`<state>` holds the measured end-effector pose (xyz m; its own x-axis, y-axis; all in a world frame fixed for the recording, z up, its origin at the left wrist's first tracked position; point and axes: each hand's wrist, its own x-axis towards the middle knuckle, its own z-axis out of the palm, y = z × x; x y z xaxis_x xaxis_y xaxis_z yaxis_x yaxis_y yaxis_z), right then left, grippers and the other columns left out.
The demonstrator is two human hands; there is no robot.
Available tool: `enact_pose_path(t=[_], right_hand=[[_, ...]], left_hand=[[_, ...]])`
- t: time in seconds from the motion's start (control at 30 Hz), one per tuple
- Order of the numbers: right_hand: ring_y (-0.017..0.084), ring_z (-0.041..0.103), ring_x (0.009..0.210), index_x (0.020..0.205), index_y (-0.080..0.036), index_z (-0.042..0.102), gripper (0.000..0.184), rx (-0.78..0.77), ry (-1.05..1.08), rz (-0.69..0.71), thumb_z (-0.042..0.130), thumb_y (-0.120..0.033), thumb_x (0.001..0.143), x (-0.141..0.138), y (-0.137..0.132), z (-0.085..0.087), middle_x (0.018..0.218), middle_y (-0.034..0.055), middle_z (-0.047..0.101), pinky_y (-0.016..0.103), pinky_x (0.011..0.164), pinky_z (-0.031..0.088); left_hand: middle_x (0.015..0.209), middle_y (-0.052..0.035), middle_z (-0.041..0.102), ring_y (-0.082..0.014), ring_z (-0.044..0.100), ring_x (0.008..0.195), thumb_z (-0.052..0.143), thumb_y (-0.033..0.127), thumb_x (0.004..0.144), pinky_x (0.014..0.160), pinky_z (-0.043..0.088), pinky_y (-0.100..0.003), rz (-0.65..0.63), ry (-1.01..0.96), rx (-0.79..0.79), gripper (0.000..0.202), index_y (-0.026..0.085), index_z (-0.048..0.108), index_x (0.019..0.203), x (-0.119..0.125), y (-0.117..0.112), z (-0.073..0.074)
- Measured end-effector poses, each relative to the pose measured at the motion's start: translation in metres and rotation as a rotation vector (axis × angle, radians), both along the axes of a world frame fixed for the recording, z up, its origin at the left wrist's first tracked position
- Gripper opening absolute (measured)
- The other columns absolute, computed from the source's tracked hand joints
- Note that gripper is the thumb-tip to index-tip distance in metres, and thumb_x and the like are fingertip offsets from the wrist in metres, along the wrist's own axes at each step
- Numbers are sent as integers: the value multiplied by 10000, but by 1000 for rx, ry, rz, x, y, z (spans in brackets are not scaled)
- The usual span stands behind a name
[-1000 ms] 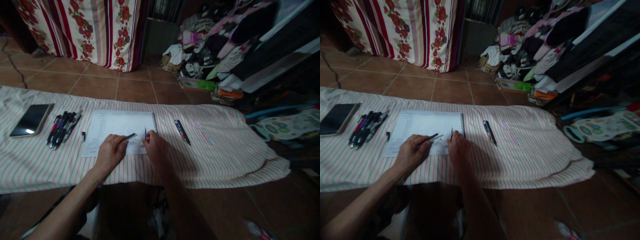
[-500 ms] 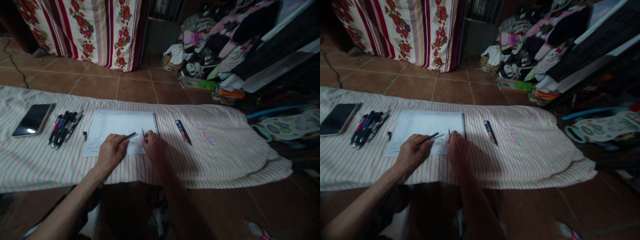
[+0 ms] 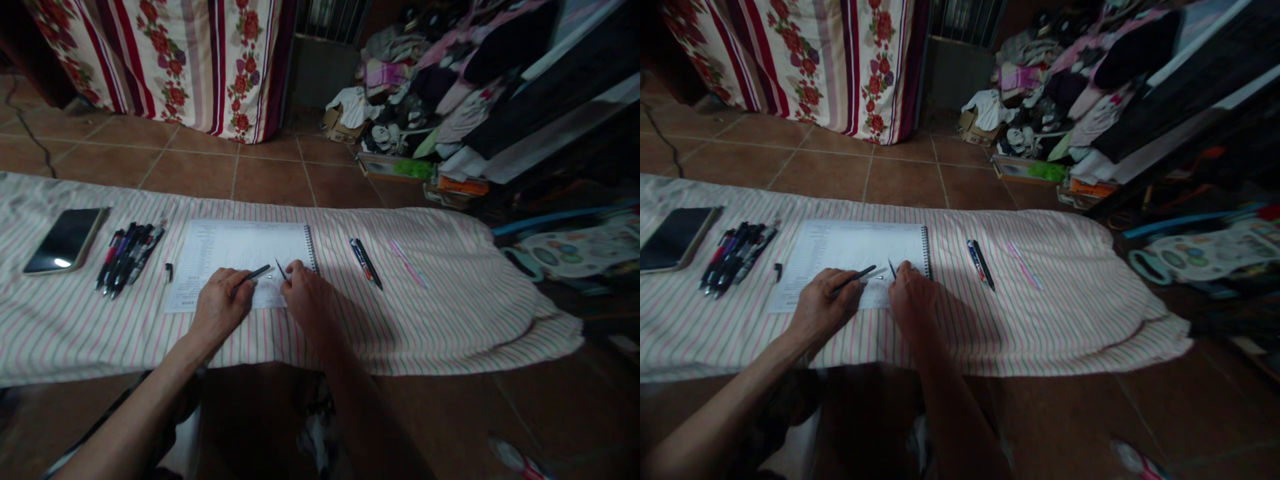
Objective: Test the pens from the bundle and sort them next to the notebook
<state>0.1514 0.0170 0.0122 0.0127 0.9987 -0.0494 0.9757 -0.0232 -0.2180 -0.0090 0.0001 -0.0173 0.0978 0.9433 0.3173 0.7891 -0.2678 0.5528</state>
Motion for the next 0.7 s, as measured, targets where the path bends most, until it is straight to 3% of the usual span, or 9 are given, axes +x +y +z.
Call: enact_pose_path(t=[0.2, 0.33, 0.43, 0.53, 0.7], right_hand=[[178, 639, 780, 999, -134, 640, 313, 54, 416, -92, 546, -162, 702, 13, 16, -16, 836, 70, 704, 271, 708, 448], [134, 580, 614, 932, -126, 695, 307, -3, 863, -132, 566, -227, 672, 21, 22, -21, 689, 27, 679, 233, 555, 420], [78, 433, 455, 871, -111, 709, 316, -68, 1100, -170, 568, -283, 647, 22, 21, -18, 521, -31, 566, 197, 436, 320], [50, 345, 413, 790, -113, 704, 275, -142, 1228, -190, 580, -286, 616, 21, 19, -14, 441, -73, 444, 175, 404, 264], [46, 402, 449, 706, -119, 662, 223, -193, 1354, -223, 631, -302, 582, 22, 21, -13, 492, -56, 490, 156, 404, 273]], left_hand=[[830, -60, 644, -203, 576, 824, 467, 295, 851, 720, 482, -339, 11, -4, -13, 248, 168, 653, 956, -1, 0, 1], [818, -54, 643, -205, 577, 819, 461, 303, 852, 710, 481, -338, 9, -4, -11, 249, 180, 653, 952, -2, 0, 2], [809, -53, 640, -205, 577, 813, 461, 307, 850, 706, 479, -335, 9, -5, -5, 248, 183, 654, 945, -2, 1, 2], [797, -47, 636, -199, 577, 793, 462, 306, 846, 689, 478, -328, 14, -10, 6, 240, 191, 654, 932, -2, 1, 2], [788, -42, 631, -189, 576, 788, 460, 293, 846, 681, 479, -317, 4, -26, 11, 232, 195, 652, 934, -2, 0, 3]])
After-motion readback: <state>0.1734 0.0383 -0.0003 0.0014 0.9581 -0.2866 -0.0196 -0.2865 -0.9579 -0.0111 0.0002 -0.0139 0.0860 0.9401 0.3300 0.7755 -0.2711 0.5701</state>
